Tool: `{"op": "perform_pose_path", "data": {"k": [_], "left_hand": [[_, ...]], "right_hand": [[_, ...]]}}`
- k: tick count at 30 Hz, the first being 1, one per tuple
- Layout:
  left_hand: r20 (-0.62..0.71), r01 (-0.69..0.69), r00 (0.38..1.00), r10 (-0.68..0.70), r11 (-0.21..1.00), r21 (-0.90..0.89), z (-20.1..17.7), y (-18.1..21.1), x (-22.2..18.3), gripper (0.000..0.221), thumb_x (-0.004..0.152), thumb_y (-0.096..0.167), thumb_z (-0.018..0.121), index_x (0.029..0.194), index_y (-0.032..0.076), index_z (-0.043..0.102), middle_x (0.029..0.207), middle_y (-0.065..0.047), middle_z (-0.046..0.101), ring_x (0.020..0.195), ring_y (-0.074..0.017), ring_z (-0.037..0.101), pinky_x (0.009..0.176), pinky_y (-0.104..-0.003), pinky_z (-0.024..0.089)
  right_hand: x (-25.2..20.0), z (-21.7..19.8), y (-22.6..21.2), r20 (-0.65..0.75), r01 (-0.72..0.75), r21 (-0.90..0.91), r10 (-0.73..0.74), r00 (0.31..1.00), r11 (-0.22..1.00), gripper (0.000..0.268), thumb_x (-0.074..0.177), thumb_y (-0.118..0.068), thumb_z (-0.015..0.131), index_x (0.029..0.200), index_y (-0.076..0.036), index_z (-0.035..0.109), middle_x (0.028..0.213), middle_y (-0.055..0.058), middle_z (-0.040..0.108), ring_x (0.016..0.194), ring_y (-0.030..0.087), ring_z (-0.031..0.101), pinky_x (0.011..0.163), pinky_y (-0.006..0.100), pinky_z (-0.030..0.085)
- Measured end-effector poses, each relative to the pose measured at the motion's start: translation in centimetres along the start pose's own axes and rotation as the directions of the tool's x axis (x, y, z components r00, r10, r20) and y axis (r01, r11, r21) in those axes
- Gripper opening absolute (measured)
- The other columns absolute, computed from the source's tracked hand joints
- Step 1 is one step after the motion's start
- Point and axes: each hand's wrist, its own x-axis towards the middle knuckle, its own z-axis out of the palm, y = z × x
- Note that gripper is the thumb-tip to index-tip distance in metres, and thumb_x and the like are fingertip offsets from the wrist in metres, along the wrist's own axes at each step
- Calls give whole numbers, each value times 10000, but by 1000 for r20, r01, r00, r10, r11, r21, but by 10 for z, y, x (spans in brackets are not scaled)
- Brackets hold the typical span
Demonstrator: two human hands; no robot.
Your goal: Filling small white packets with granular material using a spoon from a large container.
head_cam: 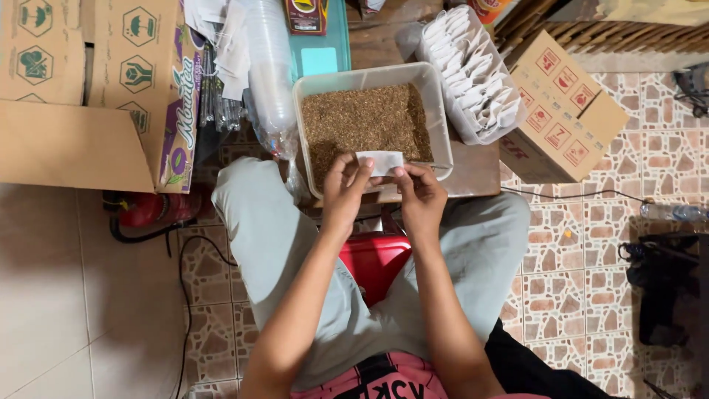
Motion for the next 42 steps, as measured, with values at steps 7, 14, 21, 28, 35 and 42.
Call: {"op": "perform_pose_path", "data": {"k": [7,14,21,28,35,42], "left_hand": [[484,-624,776,404,602,498,-12,35,7,396,943,190,716,1329,162,632,1184,-75,690,1185,-277,605,1044,-472,474],[494,-610,784,375,609,506,-16,41,8,215,930,146,712,1141,163,746,999,-80,736,1014,-284,688,929,-429,523],[516,-681,726,455,582,445,-17,45,11,168,904,57,724,1056,124,753,982,-81,751,970,-274,688,927,-432,518],[641,-786,617,456,398,473,-15,54,7,208,919,64,708,1119,122,722,1038,-102,729,1011,-247,639,930,-394,467],[545,-756,655,525,463,463,-24,35,21,206,890,23,730,1064,132,750,955,-66,745,916,-226,647,885,-381,497],[430,-745,667,609,531,403,-19,40,21,185,811,43,824,973,117,774,848,-43,751,816,-196,654,830,-343,514]], "right_hand": [[15,-16,-22,184,62,-241,-17,983,969,140,822,-4,880,937,-8,799,785,100,651,678,140,619,669,294,548],[30,-18,-35,232,-12,-317,90,968,948,198,774,-78,928,900,-33,782,713,36,645,632,83,588,624,247,521],[35,-17,-56,319,88,-371,37,947,924,215,737,-130,948,858,-52,789,765,75,658,655,131,570,645,269,489],[42,-16,-64,426,245,-460,-30,904,853,249,719,-177,949,831,-42,773,762,106,650,667,207,595,652,330,480],[44,-16,-69,446,366,-396,-172,878,842,342,708,-159,964,885,0,719,807,113,638,688,232,608,659,354,495],[27,-14,-67,380,427,-312,-300,875,849,193,811,-68,892,957,-24,774,878,102,634,720,220,624,688,338,529]]}}
